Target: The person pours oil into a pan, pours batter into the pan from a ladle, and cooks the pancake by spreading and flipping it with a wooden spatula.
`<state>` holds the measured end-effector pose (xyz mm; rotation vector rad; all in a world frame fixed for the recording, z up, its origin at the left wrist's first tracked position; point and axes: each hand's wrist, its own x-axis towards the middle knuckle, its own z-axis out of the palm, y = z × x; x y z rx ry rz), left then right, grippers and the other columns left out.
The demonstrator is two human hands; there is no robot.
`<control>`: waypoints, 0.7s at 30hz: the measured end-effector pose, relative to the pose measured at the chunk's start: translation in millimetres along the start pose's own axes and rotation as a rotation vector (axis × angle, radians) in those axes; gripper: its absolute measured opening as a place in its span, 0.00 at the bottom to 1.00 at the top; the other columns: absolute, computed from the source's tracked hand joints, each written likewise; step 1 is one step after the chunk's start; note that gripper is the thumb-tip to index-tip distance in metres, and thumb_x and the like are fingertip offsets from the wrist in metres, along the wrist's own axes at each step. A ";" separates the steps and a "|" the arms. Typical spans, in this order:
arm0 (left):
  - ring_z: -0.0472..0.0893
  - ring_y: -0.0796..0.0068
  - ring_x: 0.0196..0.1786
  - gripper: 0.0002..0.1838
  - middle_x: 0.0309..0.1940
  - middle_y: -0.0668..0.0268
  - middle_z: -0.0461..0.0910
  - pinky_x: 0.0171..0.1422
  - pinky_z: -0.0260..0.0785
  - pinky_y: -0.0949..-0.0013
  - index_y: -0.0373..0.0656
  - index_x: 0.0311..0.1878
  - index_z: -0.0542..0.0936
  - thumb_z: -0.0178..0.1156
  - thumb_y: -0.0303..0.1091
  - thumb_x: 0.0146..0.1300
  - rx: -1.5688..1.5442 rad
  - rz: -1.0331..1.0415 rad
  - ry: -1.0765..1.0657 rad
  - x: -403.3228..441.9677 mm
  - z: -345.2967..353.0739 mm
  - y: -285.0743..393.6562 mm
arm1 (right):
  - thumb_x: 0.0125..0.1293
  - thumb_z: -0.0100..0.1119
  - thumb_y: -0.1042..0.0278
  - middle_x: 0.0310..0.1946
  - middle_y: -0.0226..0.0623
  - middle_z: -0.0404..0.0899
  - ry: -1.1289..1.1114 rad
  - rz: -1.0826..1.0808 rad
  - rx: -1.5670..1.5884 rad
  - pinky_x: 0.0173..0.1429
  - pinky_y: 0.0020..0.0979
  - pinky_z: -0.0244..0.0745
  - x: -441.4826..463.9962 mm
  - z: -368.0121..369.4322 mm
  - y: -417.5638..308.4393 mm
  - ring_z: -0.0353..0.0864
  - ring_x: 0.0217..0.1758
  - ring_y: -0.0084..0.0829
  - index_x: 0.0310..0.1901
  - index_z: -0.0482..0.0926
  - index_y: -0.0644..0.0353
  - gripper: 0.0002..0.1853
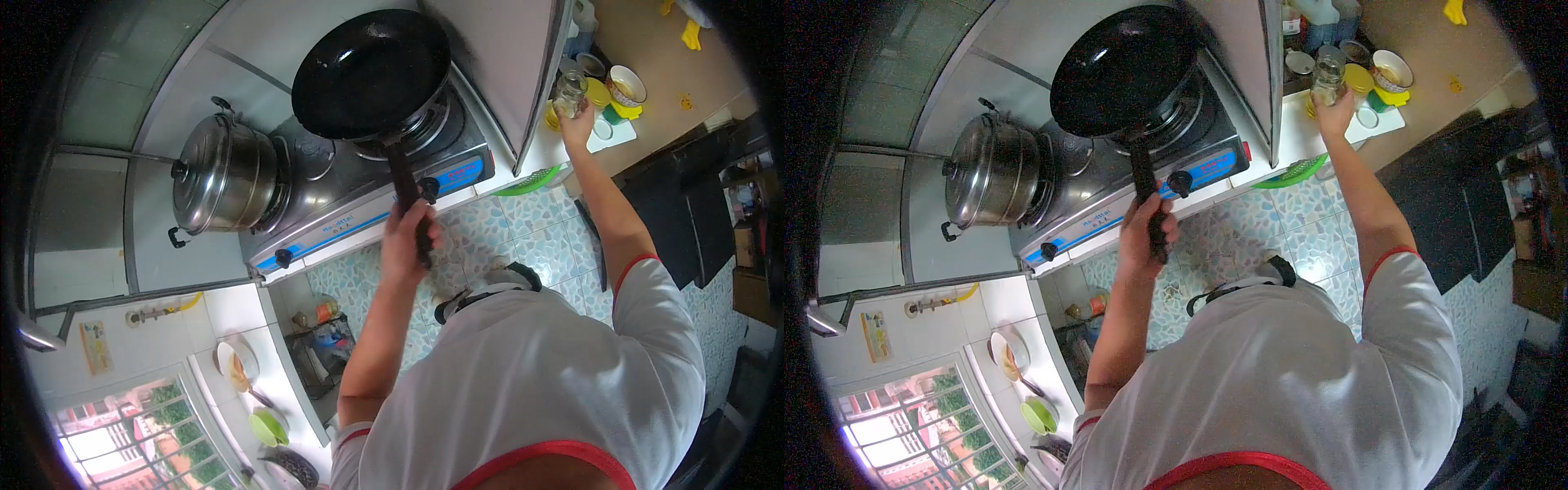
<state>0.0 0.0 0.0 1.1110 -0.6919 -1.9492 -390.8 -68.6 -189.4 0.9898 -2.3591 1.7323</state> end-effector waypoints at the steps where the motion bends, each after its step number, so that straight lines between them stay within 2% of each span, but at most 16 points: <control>1: 0.66 0.78 0.21 0.18 0.27 0.65 0.70 0.20 0.58 0.75 0.41 0.53 0.66 0.53 0.33 0.61 0.027 0.003 0.017 -10.6 -10.2 9.5 | 0.44 0.69 0.62 0.46 0.47 0.71 -0.013 -0.011 0.067 0.55 0.33 0.65 -8.4 3.8 1.4 0.72 0.50 0.41 0.51 0.65 0.67 0.34; 2: 0.66 0.79 0.21 0.17 0.28 0.65 0.70 0.20 0.57 0.76 0.40 0.53 0.66 0.52 0.32 0.61 0.056 -0.002 0.034 -22.4 -16.3 21.5 | 0.43 0.70 0.60 0.43 0.47 0.73 -0.023 -0.021 0.134 0.52 0.34 0.67 -16.9 8.2 2.1 0.73 0.47 0.41 0.49 0.67 0.68 0.33; 3: 0.66 0.80 0.20 0.18 0.27 0.64 0.70 0.19 0.57 0.76 0.39 0.54 0.65 0.51 0.31 0.61 0.026 0.002 0.004 -1.2 -9.1 11.0 | 0.43 0.70 0.60 0.43 0.47 0.73 0.004 -0.083 0.109 0.52 0.34 0.67 27.9 2.8 6.7 0.74 0.46 0.41 0.48 0.67 0.68 0.33; 8: 0.65 0.80 0.20 0.20 0.27 0.64 0.69 0.17 0.55 0.77 0.38 0.57 0.63 0.49 0.30 0.62 0.130 -0.069 -0.034 -24.2 -44.8 49.2 | 0.42 0.71 0.60 0.40 0.46 0.74 0.008 0.093 0.033 0.50 0.33 0.67 6.3 5.8 -18.1 0.75 0.44 0.38 0.45 0.65 0.66 0.32; 11: 0.65 0.80 0.20 0.21 0.27 0.63 0.69 0.17 0.55 0.77 0.39 0.58 0.62 0.49 0.30 0.62 0.118 -0.097 -0.047 -24.8 -51.7 51.6 | 0.43 0.71 0.60 0.40 0.45 0.75 0.001 0.058 -0.011 0.50 0.32 0.68 7.5 2.1 -27.8 0.75 0.43 0.38 0.46 0.64 0.65 0.32; 13: 0.65 0.80 0.19 0.21 0.28 0.63 0.69 0.17 0.55 0.77 0.40 0.59 0.62 0.49 0.31 0.62 0.117 -0.092 -0.082 -22.7 -54.6 50.0 | 0.43 0.71 0.62 0.40 0.44 0.75 0.030 0.026 0.079 0.50 0.31 0.68 10.6 4.1 -13.8 0.75 0.43 0.36 0.46 0.64 0.64 0.31; 18: 0.65 0.80 0.19 0.22 0.29 0.64 0.69 0.17 0.56 0.77 0.41 0.59 0.62 0.50 0.32 0.62 0.090 -0.136 -0.142 -19.1 -67.1 55.7 | 0.44 0.70 0.67 0.43 0.41 0.76 0.016 -0.017 0.268 0.52 0.29 0.68 -11.4 -42.2 -43.3 0.75 0.46 0.31 0.51 0.64 0.64 0.32; 19: 0.65 0.81 0.19 0.22 0.28 0.64 0.69 0.17 0.55 0.77 0.40 0.59 0.62 0.50 0.32 0.62 0.119 -0.119 -0.154 -17.7 -70.3 56.8 | 0.44 0.70 0.66 0.43 0.41 0.76 0.025 -0.022 0.237 0.52 0.28 0.67 -18.1 -57.3 -64.9 0.75 0.46 0.30 0.50 0.65 0.65 0.32; 21: 0.66 0.79 0.18 0.18 0.26 0.64 0.69 0.18 0.58 0.76 0.38 0.54 0.63 0.49 0.29 0.61 0.119 -0.090 -0.148 -21.0 -68.8 62.1 | 0.44 0.70 0.65 0.42 0.41 0.76 0.053 -0.034 0.114 0.52 0.28 0.68 -25.2 -71.3 -55.3 0.76 0.45 0.29 0.48 0.68 0.65 0.29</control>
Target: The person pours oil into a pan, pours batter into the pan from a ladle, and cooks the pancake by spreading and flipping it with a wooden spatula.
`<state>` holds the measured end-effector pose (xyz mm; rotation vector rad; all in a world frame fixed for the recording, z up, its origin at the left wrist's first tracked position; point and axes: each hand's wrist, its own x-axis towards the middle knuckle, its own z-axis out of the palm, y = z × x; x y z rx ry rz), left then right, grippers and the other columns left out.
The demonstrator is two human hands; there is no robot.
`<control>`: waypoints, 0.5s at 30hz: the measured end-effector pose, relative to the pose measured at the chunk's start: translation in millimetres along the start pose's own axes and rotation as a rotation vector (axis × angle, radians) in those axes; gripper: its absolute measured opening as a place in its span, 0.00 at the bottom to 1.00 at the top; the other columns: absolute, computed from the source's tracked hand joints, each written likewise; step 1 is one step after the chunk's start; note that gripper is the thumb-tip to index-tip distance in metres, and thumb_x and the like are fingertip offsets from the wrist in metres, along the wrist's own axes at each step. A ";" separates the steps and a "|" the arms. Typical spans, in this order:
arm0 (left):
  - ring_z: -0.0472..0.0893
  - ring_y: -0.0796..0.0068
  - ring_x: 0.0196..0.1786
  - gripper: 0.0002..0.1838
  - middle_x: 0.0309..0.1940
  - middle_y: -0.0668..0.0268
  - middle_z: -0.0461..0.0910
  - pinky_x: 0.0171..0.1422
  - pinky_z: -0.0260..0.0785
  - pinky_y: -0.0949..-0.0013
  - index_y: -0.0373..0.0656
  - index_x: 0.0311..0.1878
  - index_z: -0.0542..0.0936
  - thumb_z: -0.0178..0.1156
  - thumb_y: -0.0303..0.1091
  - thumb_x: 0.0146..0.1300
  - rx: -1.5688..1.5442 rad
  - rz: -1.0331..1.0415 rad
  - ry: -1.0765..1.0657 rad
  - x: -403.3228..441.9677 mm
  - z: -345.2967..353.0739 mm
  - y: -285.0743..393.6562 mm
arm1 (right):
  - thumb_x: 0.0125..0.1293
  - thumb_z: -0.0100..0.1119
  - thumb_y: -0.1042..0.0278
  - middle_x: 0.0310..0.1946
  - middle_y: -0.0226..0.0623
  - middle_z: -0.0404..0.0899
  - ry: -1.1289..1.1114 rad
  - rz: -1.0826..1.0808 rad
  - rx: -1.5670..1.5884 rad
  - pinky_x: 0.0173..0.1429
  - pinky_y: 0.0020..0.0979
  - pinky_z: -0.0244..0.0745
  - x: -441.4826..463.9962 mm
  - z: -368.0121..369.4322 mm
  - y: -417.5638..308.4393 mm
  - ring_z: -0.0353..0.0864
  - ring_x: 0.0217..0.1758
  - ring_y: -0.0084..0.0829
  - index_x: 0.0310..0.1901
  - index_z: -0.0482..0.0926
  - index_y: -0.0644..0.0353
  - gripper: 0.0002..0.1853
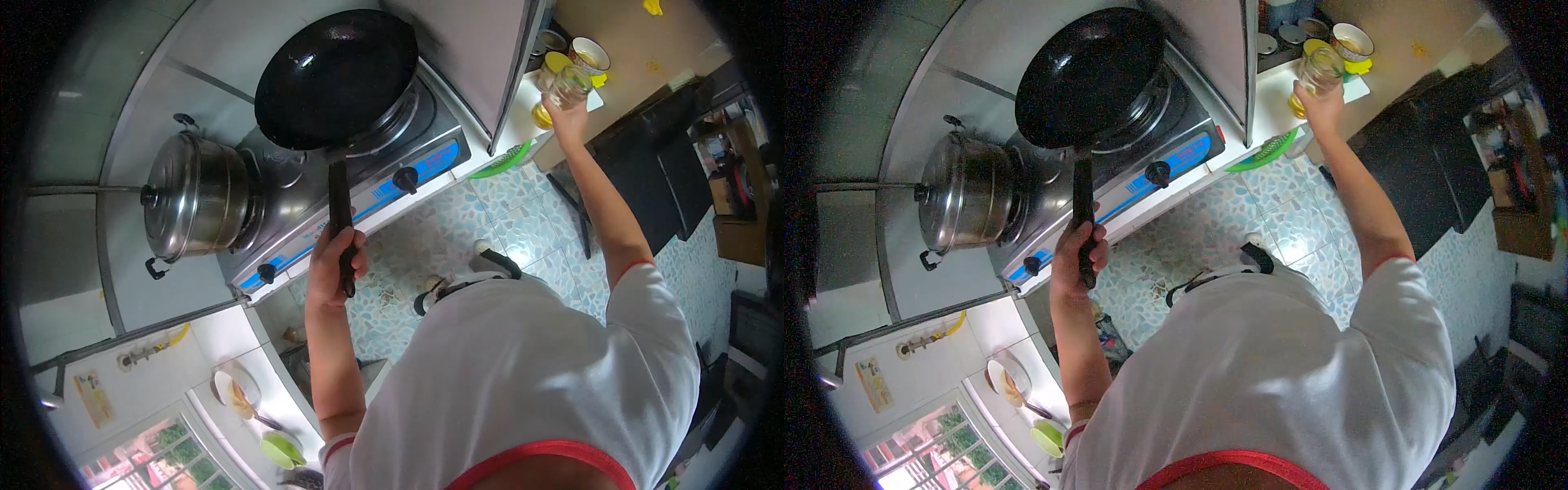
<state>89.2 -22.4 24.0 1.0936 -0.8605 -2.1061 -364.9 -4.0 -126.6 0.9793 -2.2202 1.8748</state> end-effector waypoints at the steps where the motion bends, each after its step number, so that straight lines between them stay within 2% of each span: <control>1: 0.67 0.79 0.19 0.18 0.26 0.64 0.69 0.18 0.58 0.76 0.38 0.54 0.63 0.49 0.30 0.61 0.004 -0.007 -0.016 -2.1 -1.2 1.1 | 0.44 0.70 0.64 0.41 0.41 0.76 -0.036 0.014 -0.009 0.51 0.28 0.69 -4.9 -10.3 -8.5 0.76 0.45 0.30 0.47 0.68 0.65 0.29; 6: 0.65 0.81 0.20 0.21 0.27 0.65 0.68 0.18 0.55 0.77 0.38 0.57 0.62 0.50 0.31 0.62 0.048 -0.020 -0.005 -6.1 -5.1 4.0 | 0.44 0.71 0.63 0.37 0.40 0.78 -0.191 0.048 -0.084 0.48 0.28 0.71 -51.6 -60.9 -87.9 0.78 0.41 0.30 0.44 0.70 0.66 0.27; 12: 0.67 0.79 0.20 0.10 0.26 0.64 0.69 0.18 0.58 0.76 0.40 0.45 0.66 0.51 0.30 0.61 0.053 -0.011 -0.054 0.2 -21.3 8.6 | 0.46 0.70 0.67 0.37 0.39 0.77 -0.463 -0.062 -0.077 0.48 0.27 0.71 -93.5 -43.5 -167.3 0.77 0.41 0.27 0.44 0.69 0.68 0.26; 14: 0.69 0.78 0.20 0.09 0.26 0.63 0.70 0.19 0.61 0.74 0.39 0.40 0.66 0.52 0.31 0.61 0.012 -0.006 -0.114 2.5 -29.5 11.0 | 0.44 0.70 0.65 0.40 0.44 0.76 -0.544 -0.029 0.025 0.49 0.30 0.72 -98.4 -22.6 -187.3 0.77 0.43 0.31 0.46 0.67 0.69 0.29; 15: 0.71 0.77 0.23 0.10 0.29 0.61 0.71 0.22 0.64 0.74 0.39 0.42 0.66 0.51 0.33 0.62 -0.005 -0.008 -0.116 2.6 -33.5 10.8 | 0.44 0.70 0.63 0.39 0.45 0.77 -0.563 -0.054 -0.027 0.49 0.30 0.72 -98.9 -10.2 -192.0 0.78 0.43 0.32 0.46 0.67 0.70 0.30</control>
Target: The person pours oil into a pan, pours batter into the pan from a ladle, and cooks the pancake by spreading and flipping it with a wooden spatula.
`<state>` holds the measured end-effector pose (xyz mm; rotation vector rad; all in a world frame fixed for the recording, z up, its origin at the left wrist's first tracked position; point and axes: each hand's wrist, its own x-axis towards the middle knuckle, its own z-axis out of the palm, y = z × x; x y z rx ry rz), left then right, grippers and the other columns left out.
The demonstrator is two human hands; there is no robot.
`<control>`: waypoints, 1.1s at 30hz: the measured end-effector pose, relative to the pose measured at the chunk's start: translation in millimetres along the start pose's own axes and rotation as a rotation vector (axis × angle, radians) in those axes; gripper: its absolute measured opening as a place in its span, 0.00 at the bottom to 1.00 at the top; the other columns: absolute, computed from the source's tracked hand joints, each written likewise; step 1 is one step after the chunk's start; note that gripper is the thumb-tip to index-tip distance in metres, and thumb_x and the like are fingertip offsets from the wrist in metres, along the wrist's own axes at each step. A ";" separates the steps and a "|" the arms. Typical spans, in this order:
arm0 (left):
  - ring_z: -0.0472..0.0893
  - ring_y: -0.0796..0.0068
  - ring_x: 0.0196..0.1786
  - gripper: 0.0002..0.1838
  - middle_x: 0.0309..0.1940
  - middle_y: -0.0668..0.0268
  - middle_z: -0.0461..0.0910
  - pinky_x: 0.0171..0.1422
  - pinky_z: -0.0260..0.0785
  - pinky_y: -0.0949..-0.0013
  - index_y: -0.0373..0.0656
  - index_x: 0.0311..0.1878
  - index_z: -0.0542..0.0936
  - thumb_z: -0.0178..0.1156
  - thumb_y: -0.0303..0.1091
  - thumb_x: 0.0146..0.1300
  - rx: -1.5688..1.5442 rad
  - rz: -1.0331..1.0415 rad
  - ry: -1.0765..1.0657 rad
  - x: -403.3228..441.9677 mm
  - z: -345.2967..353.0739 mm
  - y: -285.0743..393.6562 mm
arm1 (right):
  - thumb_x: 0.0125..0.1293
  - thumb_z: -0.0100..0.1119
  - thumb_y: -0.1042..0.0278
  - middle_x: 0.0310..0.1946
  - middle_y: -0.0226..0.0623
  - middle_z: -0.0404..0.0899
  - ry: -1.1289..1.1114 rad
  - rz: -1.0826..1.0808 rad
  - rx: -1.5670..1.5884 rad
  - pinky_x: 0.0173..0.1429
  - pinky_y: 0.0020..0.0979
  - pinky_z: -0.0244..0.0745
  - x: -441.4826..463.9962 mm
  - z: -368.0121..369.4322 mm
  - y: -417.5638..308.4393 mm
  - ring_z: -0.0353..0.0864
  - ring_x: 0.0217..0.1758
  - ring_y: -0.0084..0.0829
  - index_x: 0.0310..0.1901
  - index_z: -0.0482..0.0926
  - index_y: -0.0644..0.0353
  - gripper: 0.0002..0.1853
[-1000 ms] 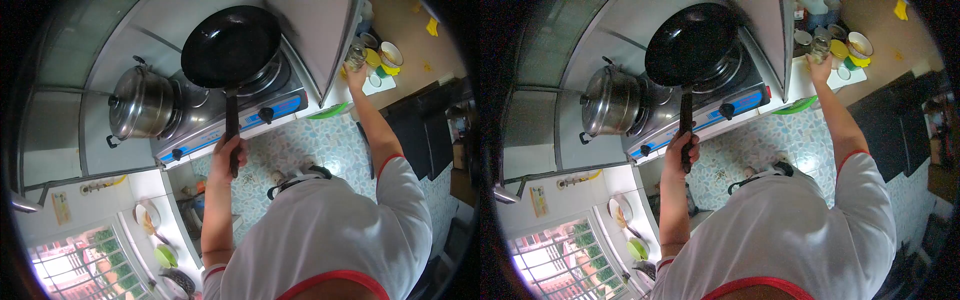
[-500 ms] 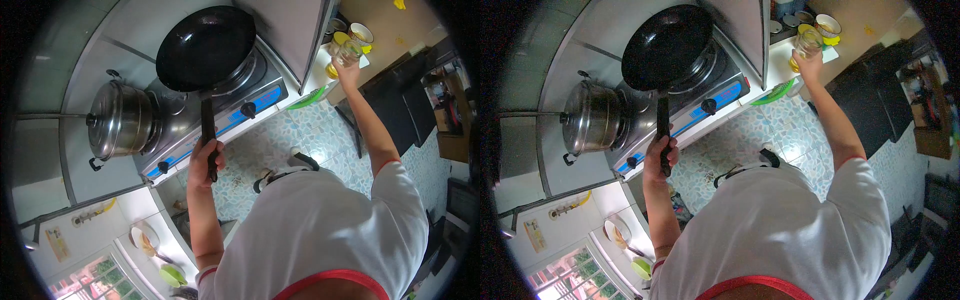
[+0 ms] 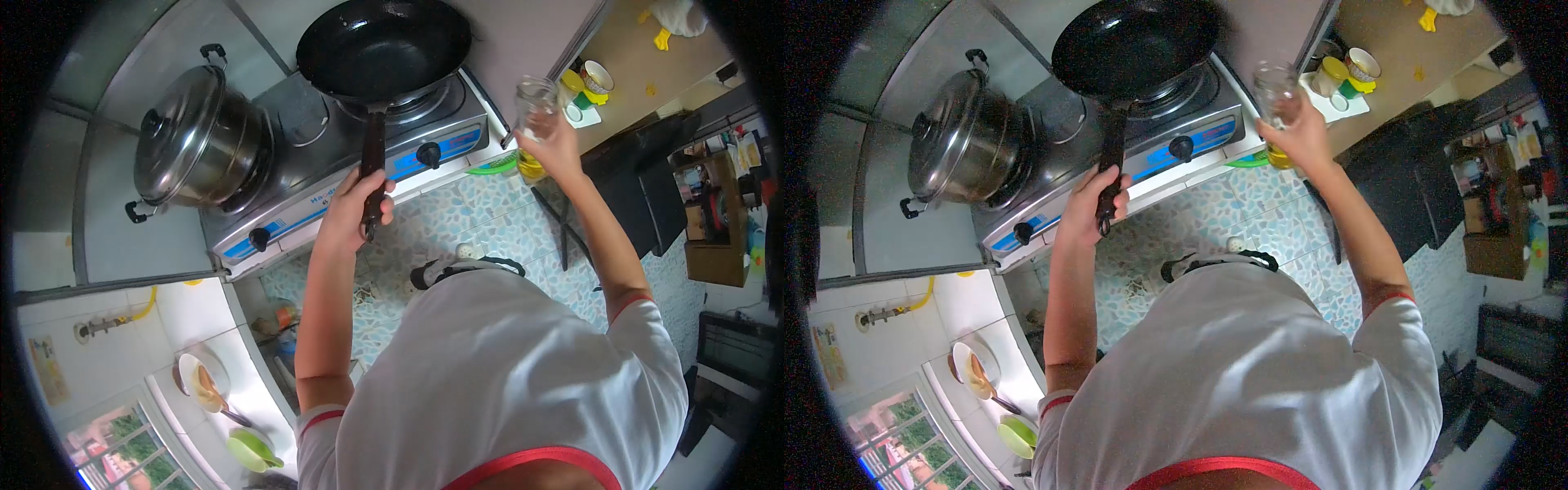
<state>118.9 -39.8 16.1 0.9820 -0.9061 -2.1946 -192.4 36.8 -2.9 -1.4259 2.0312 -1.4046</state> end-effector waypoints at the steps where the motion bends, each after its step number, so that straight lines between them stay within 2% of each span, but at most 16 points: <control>1: 0.73 0.76 0.25 0.12 0.32 0.59 0.73 0.24 0.67 0.74 0.40 0.45 0.66 0.51 0.35 0.62 -0.021 -0.003 -0.003 0.5 -3.2 -2.5 | 0.44 0.69 0.61 0.39 0.46 0.77 -0.021 -0.009 -0.060 0.48 0.30 0.73 6.8 8.3 -4.8 0.78 0.43 0.33 0.46 0.67 0.70 0.31; 3: 0.76 0.73 0.30 0.15 0.38 0.54 0.76 0.30 0.72 0.74 0.40 0.49 0.67 0.50 0.39 0.64 -0.060 -0.007 -0.010 -0.5 -8.0 -6.8 | 0.44 0.68 0.58 0.38 0.47 0.78 -0.071 -0.061 -0.264 0.47 0.31 0.73 21.1 21.3 -16.0 0.79 0.43 0.36 0.46 0.67 0.70 0.32; 4: 0.78 0.68 0.37 0.19 0.45 0.50 0.75 0.37 0.74 0.72 0.40 0.53 0.66 0.45 0.44 0.66 -0.060 0.007 -0.057 -4.1 -9.4 -9.0 | 0.43 0.68 0.57 0.37 0.48 0.78 -0.095 -0.085 -0.366 0.47 0.31 0.73 27.4 26.7 -20.4 0.79 0.42 0.37 0.46 0.67 0.70 0.33; 8: 0.78 0.67 0.40 0.23 0.48 0.52 0.74 0.38 0.75 0.69 0.41 0.58 0.63 0.41 0.47 0.67 -0.093 0.055 -0.096 -20.2 -16.0 -24.5 | 0.41 0.67 0.55 0.37 0.48 0.79 -0.130 -0.128 -0.444 0.47 0.32 0.72 46.0 43.3 -23.0 0.79 0.41 0.41 0.48 0.67 0.71 0.35; 10: 0.78 0.66 0.42 0.26 0.49 0.52 0.73 0.39 0.75 0.68 0.42 0.61 0.60 0.41 0.48 0.67 -0.069 0.101 -0.116 -31.0 -27.9 -36.4 | 0.40 0.67 0.54 0.33 0.45 0.79 -0.129 -0.123 -0.560 0.44 0.34 0.73 51.3 46.1 -22.3 0.79 0.38 0.41 0.47 0.68 0.66 0.34; 13: 0.78 0.67 0.42 0.29 0.49 0.52 0.73 0.39 0.74 0.68 0.43 0.65 0.55 0.41 0.50 0.66 -0.030 0.166 -0.083 -48.4 -42.6 -49.7 | 0.39 0.67 0.52 0.30 0.42 0.79 -0.137 -0.138 -0.649 0.43 0.35 0.73 59.6 47.1 -8.2 0.79 0.36 0.41 0.46 0.68 0.64 0.34; 14: 0.77 0.66 0.44 0.32 0.48 0.53 0.73 0.41 0.71 0.68 0.41 0.66 0.52 0.45 0.48 0.65 -0.051 0.161 -0.075 -56.0 -45.3 -52.1 | 0.39 0.67 0.52 0.29 0.41 0.79 -0.140 -0.148 -0.665 0.43 0.35 0.73 62.5 46.5 -4.3 0.79 0.36 0.41 0.46 0.68 0.64 0.34; 17: 0.77 0.66 0.44 0.32 0.48 0.53 0.73 0.42 0.71 0.66 0.41 0.66 0.51 0.44 0.48 0.65 -0.111 0.151 -0.113 -61.6 -57.9 -66.8 | 0.38 0.67 0.52 0.28 0.41 0.79 -0.205 -0.094 -0.720 0.43 0.35 0.73 62.4 45.4 -21.1 0.79 0.36 0.41 0.47 0.68 0.64 0.35; 20: 0.78 0.67 0.43 0.31 0.49 0.52 0.73 0.42 0.73 0.68 0.42 0.66 0.52 0.40 0.51 0.66 -0.155 0.185 -0.140 -56.7 -61.5 -74.6 | 0.39 0.67 0.52 0.30 0.43 0.79 -0.249 -0.080 -0.779 0.44 0.36 0.73 68.8 46.3 -26.1 0.79 0.37 0.43 0.48 0.68 0.64 0.35; 26: 0.77 0.65 0.44 0.31 0.51 0.51 0.71 0.43 0.72 0.69 0.43 0.66 0.51 0.37 0.53 0.66 -0.229 0.198 -0.200 -42.3 -44.5 -60.7 | 0.40 0.66 0.52 0.36 0.50 0.78 -0.268 -0.111 -0.967 0.47 0.39 0.72 76.6 45.4 -42.6 0.78 0.42 0.46 0.49 0.68 0.65 0.35; 29: 0.77 0.65 0.44 0.30 0.52 0.53 0.70 0.43 0.73 0.68 0.45 0.66 0.52 0.37 0.52 0.66 -0.242 0.242 -0.269 -38.9 -33.6 -50.4 | 0.40 0.65 0.50 0.37 0.51 0.78 -0.351 -0.092 -1.003 0.49 0.39 0.71 82.8 40.6 -48.9 0.77 0.42 0.46 0.49 0.68 0.64 0.35; 33: 0.77 0.68 0.42 0.29 0.52 0.55 0.70 0.41 0.72 0.70 0.45 0.66 0.53 0.38 0.51 0.67 -0.238 0.266 -0.309 -32.8 -27.1 -43.1 | 0.40 0.65 0.50 0.37 0.51 0.78 -0.331 -0.102 -1.016 0.49 0.39 0.72 82.9 39.8 -53.5 0.77 0.42 0.47 0.49 0.69 0.63 0.35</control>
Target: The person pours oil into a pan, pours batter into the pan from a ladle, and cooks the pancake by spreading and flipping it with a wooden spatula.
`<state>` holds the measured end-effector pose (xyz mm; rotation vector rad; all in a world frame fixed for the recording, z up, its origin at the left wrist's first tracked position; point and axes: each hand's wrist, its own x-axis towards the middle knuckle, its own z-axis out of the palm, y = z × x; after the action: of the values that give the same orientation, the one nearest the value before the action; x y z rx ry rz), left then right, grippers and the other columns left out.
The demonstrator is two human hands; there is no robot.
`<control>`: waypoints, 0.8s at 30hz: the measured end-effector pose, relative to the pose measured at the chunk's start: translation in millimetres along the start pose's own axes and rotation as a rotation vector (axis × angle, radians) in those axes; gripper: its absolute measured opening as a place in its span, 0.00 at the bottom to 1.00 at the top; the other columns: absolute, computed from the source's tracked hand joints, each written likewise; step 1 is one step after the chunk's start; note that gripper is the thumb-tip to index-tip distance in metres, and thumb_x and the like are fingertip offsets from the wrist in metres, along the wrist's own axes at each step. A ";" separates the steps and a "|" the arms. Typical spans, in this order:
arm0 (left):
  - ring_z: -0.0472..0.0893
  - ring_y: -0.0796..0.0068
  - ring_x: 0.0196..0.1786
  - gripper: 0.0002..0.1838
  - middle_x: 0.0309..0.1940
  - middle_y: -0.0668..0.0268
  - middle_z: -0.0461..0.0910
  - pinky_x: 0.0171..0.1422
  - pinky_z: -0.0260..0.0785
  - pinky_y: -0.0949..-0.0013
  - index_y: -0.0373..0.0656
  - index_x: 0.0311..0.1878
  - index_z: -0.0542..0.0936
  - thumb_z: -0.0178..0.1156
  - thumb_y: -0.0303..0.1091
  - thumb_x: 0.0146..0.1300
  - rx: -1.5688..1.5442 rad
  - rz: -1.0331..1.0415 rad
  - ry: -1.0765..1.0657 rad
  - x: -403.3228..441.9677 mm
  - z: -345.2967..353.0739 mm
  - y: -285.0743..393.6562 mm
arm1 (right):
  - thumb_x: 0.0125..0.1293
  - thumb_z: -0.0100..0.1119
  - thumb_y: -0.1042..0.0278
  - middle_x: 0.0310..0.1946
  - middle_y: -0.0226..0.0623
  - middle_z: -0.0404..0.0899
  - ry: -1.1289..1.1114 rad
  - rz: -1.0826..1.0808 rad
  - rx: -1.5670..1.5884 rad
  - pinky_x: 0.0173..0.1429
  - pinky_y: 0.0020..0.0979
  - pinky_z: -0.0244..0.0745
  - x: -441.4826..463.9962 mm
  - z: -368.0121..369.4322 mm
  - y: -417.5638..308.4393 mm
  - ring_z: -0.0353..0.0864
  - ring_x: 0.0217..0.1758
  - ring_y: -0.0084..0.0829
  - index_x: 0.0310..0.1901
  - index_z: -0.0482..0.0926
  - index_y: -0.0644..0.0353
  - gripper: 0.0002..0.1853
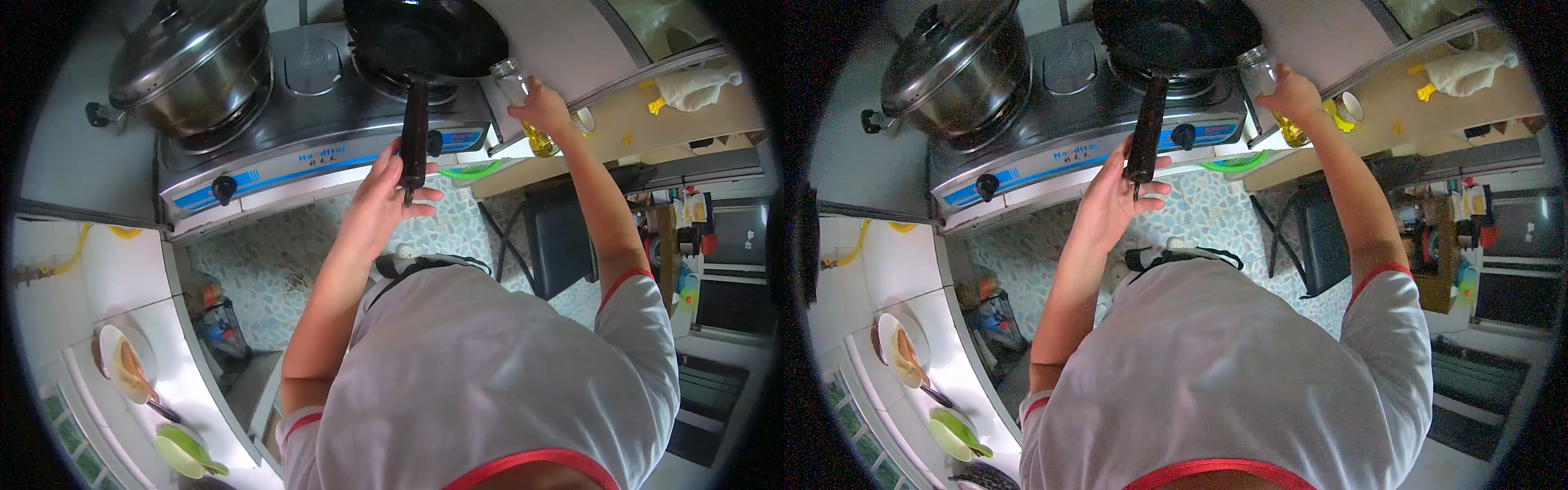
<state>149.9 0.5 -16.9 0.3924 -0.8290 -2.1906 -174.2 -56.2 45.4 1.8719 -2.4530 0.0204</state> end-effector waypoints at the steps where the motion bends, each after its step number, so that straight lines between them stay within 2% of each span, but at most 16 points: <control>1: 0.77 0.68 0.41 0.29 0.52 0.55 0.70 0.40 0.72 0.71 0.45 0.66 0.53 0.38 0.51 0.67 0.012 -0.005 0.002 1.5 1.8 1.7 | 0.40 0.65 0.49 0.37 0.50 0.78 -0.021 0.008 -0.011 0.49 0.39 0.72 0.3 -2.7 -1.2 0.77 0.42 0.47 0.49 0.69 0.63 0.35; 8: 0.78 0.72 0.39 0.28 0.49 0.58 0.73 0.37 0.70 0.73 0.43 0.64 0.55 0.42 0.47 0.66 0.041 -0.008 0.003 4.6 1.7 3.3 | 0.39 0.65 0.48 0.35 0.50 0.78 -0.071 -0.003 -0.091 0.49 0.39 0.72 11.0 -6.8 1.3 0.77 0.42 0.48 0.48 0.69 0.62 0.35; 20: 0.77 0.74 0.39 0.29 0.48 0.59 0.73 0.37 0.70 0.74 0.42 0.64 0.56 0.47 0.46 0.64 0.036 -0.019 -0.019 6.1 1.2 2.9 | 0.40 0.65 0.50 0.37 0.54 0.76 -0.088 -0.068 -0.202 0.50 0.40 0.70 20.9 -16.0 0.9 0.76 0.44 0.49 0.45 0.69 0.64 0.33; 24: 0.77 0.74 0.39 0.29 0.48 0.59 0.73 0.37 0.70 0.74 0.42 0.64 0.56 0.47 0.45 0.64 0.032 -0.018 -0.024 6.5 1.0 3.3 | 0.40 0.65 0.50 0.39 0.54 0.76 -0.167 -0.025 -0.234 0.51 0.39 0.70 22.0 -23.9 -5.3 0.76 0.45 0.48 0.47 0.69 0.65 0.34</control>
<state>146.7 -5.6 -14.1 0.3915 -0.8773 -2.2048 -174.0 -77.7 70.3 1.8694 -2.4071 -0.4212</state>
